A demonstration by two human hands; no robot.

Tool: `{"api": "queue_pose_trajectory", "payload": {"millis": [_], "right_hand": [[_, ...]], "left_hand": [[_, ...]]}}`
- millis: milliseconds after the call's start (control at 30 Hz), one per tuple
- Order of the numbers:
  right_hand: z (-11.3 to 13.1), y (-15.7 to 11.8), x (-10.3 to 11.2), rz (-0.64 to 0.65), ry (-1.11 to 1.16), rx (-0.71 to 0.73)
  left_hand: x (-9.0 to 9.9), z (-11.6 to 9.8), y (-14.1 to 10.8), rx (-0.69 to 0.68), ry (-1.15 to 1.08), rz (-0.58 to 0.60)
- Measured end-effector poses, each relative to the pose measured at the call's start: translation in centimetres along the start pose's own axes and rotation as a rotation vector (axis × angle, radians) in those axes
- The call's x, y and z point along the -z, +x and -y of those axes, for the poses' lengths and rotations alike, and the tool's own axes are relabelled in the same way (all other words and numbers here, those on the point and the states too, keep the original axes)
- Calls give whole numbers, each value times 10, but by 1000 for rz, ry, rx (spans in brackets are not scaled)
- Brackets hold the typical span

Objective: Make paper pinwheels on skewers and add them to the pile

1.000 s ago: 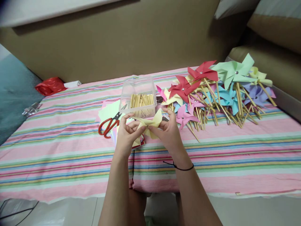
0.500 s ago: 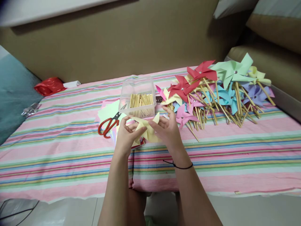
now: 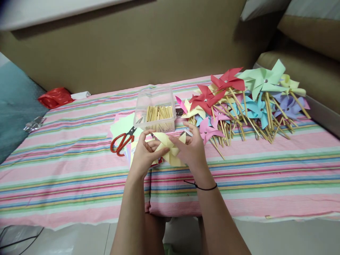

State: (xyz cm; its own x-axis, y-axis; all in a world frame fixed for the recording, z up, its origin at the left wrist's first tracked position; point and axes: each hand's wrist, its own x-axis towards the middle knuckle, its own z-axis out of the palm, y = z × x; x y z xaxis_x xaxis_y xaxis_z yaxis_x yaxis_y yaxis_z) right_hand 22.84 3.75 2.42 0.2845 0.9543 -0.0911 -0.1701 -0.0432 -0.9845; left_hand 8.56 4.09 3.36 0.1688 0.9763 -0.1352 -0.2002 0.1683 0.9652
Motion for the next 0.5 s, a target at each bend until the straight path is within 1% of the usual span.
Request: {"api": "queue_pose_trajectory", "payload": {"millis": [200,333,500], "right_hand": [[0,1,0,-17,21,-19],[-1,1,0,5,-10,4],[-2,0,-1,29,-13,-3]], "left_hand": [[-1,-1,0,19,5,19],[-1,-2,-1,35,28,12],[-1,0,-2,35,31,20]]}}
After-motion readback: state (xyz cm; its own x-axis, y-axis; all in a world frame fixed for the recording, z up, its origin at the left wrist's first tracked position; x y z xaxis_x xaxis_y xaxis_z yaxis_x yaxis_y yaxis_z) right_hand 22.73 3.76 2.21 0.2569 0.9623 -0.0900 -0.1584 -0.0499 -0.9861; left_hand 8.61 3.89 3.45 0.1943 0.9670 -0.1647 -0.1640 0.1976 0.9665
